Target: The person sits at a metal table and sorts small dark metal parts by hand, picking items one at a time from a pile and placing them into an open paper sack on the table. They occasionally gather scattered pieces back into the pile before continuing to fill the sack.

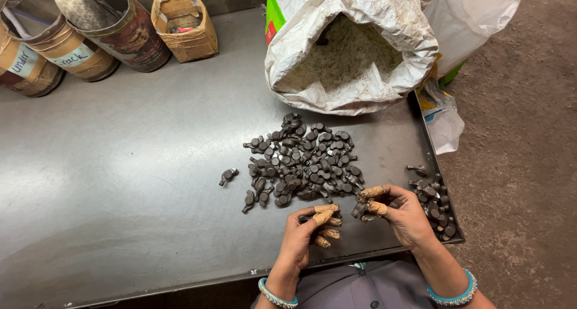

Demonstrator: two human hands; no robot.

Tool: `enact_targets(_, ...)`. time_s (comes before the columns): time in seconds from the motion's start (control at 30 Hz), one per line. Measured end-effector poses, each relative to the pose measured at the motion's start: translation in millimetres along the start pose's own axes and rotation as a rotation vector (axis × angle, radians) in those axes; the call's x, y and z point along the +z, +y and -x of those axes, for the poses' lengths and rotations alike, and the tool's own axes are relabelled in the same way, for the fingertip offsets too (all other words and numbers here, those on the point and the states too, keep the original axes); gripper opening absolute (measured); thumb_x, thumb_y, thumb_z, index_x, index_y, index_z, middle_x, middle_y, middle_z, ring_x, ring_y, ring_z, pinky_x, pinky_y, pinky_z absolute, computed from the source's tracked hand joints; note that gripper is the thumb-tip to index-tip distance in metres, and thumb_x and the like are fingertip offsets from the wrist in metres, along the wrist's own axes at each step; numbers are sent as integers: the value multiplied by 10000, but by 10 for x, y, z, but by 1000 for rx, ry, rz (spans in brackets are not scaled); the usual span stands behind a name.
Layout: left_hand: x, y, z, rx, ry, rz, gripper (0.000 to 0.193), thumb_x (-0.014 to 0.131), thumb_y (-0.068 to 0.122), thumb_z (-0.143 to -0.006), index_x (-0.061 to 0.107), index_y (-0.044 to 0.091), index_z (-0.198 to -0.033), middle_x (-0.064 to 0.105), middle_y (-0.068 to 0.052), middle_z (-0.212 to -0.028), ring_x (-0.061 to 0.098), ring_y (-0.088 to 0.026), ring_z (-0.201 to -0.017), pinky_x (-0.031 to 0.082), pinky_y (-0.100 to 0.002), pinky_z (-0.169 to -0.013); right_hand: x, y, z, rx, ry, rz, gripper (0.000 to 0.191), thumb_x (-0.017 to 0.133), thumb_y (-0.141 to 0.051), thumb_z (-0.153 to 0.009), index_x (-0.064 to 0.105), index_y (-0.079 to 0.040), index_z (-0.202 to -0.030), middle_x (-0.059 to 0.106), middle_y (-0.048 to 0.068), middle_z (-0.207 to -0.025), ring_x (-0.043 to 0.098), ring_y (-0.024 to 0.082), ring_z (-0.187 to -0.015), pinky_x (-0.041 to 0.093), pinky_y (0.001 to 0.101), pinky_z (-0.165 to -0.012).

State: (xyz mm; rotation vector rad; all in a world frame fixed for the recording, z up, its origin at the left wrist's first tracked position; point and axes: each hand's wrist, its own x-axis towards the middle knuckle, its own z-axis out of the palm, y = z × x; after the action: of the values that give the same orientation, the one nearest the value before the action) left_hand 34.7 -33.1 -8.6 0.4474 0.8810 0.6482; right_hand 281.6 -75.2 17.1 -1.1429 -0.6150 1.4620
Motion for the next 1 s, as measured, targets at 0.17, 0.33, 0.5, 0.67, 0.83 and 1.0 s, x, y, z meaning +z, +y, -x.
enact_targets(0.17, 140, -42, -13, -76, 211, 80, 335, 735, 262, -907, 627, 45, -1138, 777, -131, -954, 769, -218, -789, 632, -384, -597, 98, 40, -10, 58, -18, 140, 243, 719, 2, -886, 729, 74, -1118, 758, 174, -926, 711, 211, -770, 590, 327, -610)
enact_targets(0.33, 119, 11, 35, -172, -1, 224, 537, 638, 545, -901, 736, 35, -1036, 761, -114, -880, 755, -215, -713, 593, -310, -535, 387, 33, -22, -85, -104, 377, 285, 737, -46, -865, 730, 24, -1141, 762, 84, -1010, 713, 117, -857, 594, 273, -710)
enact_targets(0.5, -148, 214, 28, -90, 153, 247, 490, 684, 531, -917, 723, 45, -967, 772, -89, -859, 730, -201, -675, 493, -269, -468, 657, 1, 3, -488, 21, 1140, 505, 865, -160, -673, 680, -13, -1119, 712, 118, -959, 684, 264, -857, 555, 373, -753)
enact_targets(0.67, -345, 358, 36, -7, 257, 320, 381, 733, 483, -894, 727, 107, -951, 696, -26, -758, 729, -218, -654, 463, -292, -459, 756, 185, 38, -545, 66, 1292, 518, 872, -143, -683, 649, -65, -1144, 715, 105, -955, 681, 303, -886, 548, 394, -795)
enact_targets(0.83, -293, 365, 42, -21, 249, 309, 372, 734, 460, -886, 737, 99, -972, 739, -40, -806, 726, -222, -660, 454, -289, -460, 523, 196, 5, -587, 116, 1238, 481, 862, -130, -716, 651, -74, -1144, 740, 66, -980, 712, 256, -910, 565, 376, -816)
enact_targets(1.0, -204, 335, 33, -58, 195, 276, 373, 706, 445, -892, 750, 86, -987, 785, -76, -878, 728, -216, -669, 460, -275, -460, 373, 95, 60, -623, 176, 1147, 518, 879, -109, -704, 603, -65, -1141, 763, 57, -993, 735, 199, -933, 574, 330, -834)
